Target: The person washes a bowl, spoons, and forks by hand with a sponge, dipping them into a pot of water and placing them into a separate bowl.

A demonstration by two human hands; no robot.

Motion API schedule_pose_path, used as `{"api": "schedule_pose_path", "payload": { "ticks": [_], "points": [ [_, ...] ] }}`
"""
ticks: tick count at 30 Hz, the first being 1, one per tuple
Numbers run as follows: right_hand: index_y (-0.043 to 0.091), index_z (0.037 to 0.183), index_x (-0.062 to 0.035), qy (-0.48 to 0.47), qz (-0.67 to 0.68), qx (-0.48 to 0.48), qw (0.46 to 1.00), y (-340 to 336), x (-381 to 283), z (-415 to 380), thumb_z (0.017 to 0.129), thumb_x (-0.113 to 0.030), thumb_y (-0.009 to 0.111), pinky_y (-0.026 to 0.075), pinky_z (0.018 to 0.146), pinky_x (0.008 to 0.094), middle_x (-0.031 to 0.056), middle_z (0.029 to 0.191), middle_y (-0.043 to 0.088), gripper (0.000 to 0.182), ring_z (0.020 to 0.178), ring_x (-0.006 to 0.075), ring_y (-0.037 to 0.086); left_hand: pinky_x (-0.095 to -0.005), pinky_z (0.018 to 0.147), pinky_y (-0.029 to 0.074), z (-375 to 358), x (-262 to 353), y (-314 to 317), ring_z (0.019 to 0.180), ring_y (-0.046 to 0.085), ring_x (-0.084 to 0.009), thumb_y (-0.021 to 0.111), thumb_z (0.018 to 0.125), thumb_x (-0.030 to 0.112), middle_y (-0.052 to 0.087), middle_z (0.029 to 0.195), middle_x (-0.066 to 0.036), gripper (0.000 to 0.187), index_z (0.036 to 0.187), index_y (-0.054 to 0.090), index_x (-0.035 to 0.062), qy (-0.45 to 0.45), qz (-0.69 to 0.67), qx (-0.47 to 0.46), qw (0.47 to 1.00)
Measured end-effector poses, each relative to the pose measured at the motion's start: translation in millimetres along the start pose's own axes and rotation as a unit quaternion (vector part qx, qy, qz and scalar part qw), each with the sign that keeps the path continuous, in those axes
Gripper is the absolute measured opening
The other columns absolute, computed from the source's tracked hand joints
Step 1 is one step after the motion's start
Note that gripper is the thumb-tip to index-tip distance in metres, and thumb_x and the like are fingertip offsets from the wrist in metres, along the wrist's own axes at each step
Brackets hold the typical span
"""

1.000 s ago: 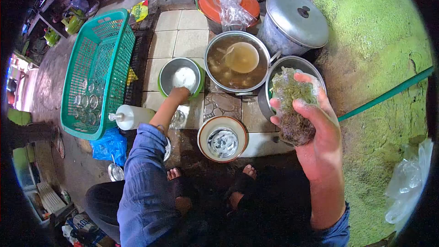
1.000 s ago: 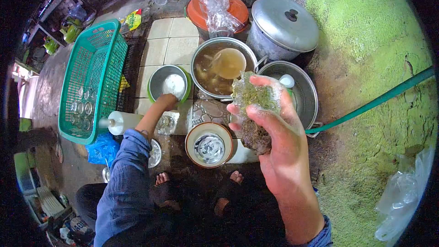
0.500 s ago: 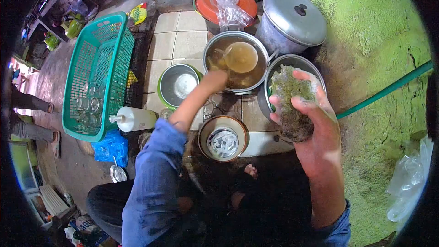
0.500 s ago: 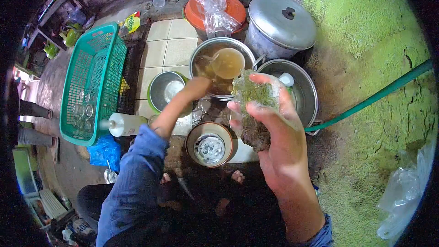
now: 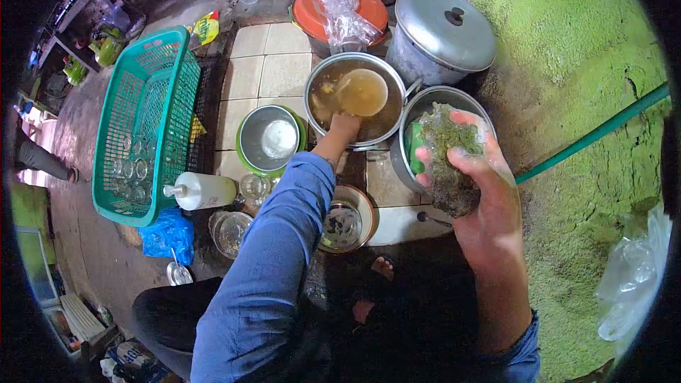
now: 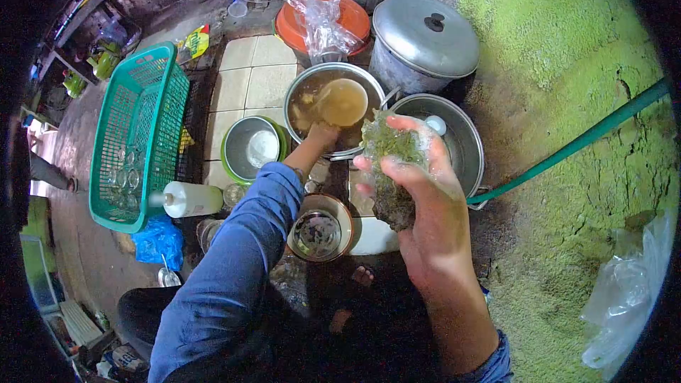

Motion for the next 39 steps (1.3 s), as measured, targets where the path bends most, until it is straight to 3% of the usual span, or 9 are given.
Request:
{"api": "schedule_pose_path", "payload": {
  "ticks": [5, 7, 13, 20, 22, 26, 32, 35, 39],
  "points": [
    [0.042, 0.125, -0.006, -0.007, 0.003, 0.007, 1.0, -6, -2, -5, 0.082, -0.011, 0.054, 0.051, 0.08, 0.0355, 0.0127, 0.114, 0.054, 0.046, 0.096, 0.0219, 0.06, -0.0521, 0.1, 0.032, -36, 16, -48, 0.118, 0.051, -0.0257, 0.036, 0.092, 0.019, 0.052, 0.129, -0.012, 0.034, 0.12, 0.056, 0.0171, 0.048, 0.038, -0.029, 0.998],
    [0.042, 0.125, -0.0059, -0.008, 0.011, -0.003, 1.0, -8, -2, -8, 0.082, -0.009, 0.052, 0.052, 0.08, 0.0361, 0.0134, 0.114, 0.054, 0.045, 0.096, 0.0221, 0.06, -0.0491, 0.083, 0.047, -17, 6, -13, 0.105, 0.059, -0.0286, 0.047, 0.086, 0.022, 0.061, 0.114, -0.013, 0.031, 0.114, 0.06, 0.0166, 0.052, 0.009, 0.102, 0.993],
    [0.041, 0.126, -0.0051, -0.024, 0.008, -0.005, 1.0, -12, -4, -8, 0.083, -0.009, 0.052, 0.052, 0.079, 0.0347, 0.0136, 0.114, 0.053, 0.045, 0.096, 0.0217, 0.06, -0.0483, 0.091, 0.041, -15, 18, -25, 0.115, 0.055, -0.0219, 0.043, 0.09, 0.019, 0.058, 0.123, -0.008, 0.034, 0.12, 0.059, 0.0146, -0.061, 0.064, -0.073, 0.993],
    [0.041, 0.125, -0.0043, -0.01, 0.009, -0.011, 1.0, -16, -3, -7, 0.083, -0.008, 0.051, 0.053, 0.077, 0.0343, 0.0146, 0.114, 0.052, 0.044, 0.097, 0.0226, 0.06, -0.0504, 0.092, 0.039, -21, 17, -30, 0.111, 0.057, -0.024, 0.039, 0.091, 0.025, 0.058, 0.123, -0.007, 0.036, 0.122, 0.058, 0.0176, -0.03, 0.077, -0.058, 0.995],
    [0.04, 0.125, -0.0041, -0.015, 0.009, -0.012, 1.0, -16, -4, -7, 0.083, -0.007, 0.051, 0.053, 0.078, 0.0346, 0.0151, 0.114, 0.052, 0.044, 0.097, 0.023, 0.06, -0.0511, 0.096, 0.034, -28, 18, -37, 0.11, 0.057, -0.0263, 0.036, 0.092, 0.026, 0.058, 0.124, -0.007, 0.039, 0.126, 0.053, 0.0198, -0.029, 0.061, 0.101, 0.993],
    [0.04, 0.125, -0.004, -0.023, 0.005, -0.015, 1.0, -17, -5, -9, 0.083, -0.007, 0.051, 0.053, 0.078, 0.0347, 0.0147, 0.114, 0.052, 0.043, 0.097, 0.0231, 0.06, -0.0536, 0.098, 0.031, -17, 2, -30, 0.108, 0.058, -0.0285, 0.037, 0.091, 0.027, 0.058, 0.122, -0.008, 0.038, 0.123, 0.055, 0.0171, 0.017, 0.086, 0.025, 0.996],
    [0.043, 0.124, -0.0049, -0.023, 0.007, -0.009, 1.0, -17, -10, -13, 0.084, -0.007, 0.05, 0.052, 0.078, 0.0342, 0.0132, 0.113, 0.053, 0.04, 0.097, 0.0225, 0.06, -0.0428, 0.089, 0.043, -45, 2, -97, 0.101, 0.06, -0.0328, 0.049, 0.09, 0.028, 0.064, 0.107, -0.017, 0.029, 0.104, 0.064, 0.007, -0.002, -0.079, -0.063, 0.995],
    [0.044, 0.123, -0.0052, -0.034, -0.001, -0.005, 0.999, -18, -10, -13, 0.085, -0.007, 0.049, 0.052, 0.078, 0.0338, 0.0127, 0.112, 0.054, 0.039, 0.097, 0.0218, 0.059, -0.0353, 0.084, 0.046, -21, -23, -102, 0.094, 0.063, -0.0295, 0.048, 0.093, 0.028, 0.067, 0.094, -0.016, 0.03, 0.103, 0.063, 0.0043, 0.047, -0.233, 0.09, 0.967],
    [0.045, 0.123, -0.0053, -0.046, -0.002, -0.008, 0.999, -18, -9, -12, 0.086, -0.006, 0.048, 0.05, 0.079, 0.0325, 0.0124, 0.11, 0.055, 0.038, 0.096, 0.0213, 0.059, -0.0316, 0.085, 0.045, -12, -35, -130, 0.089, 0.061, -0.0153, 0.047, 0.096, 0.03, 0.067, 0.092, -0.007, 0.035, 0.102, 0.064, -0.0004, 0.109, -0.544, 0.052, 0.831]
  ]
}}
Point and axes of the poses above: each hand's wrist, its own z-axis towards the middle knuckle, its own y-axis out of the palm, x = y × z, the point moved 3 cm from there along z, towards the middle knuckle
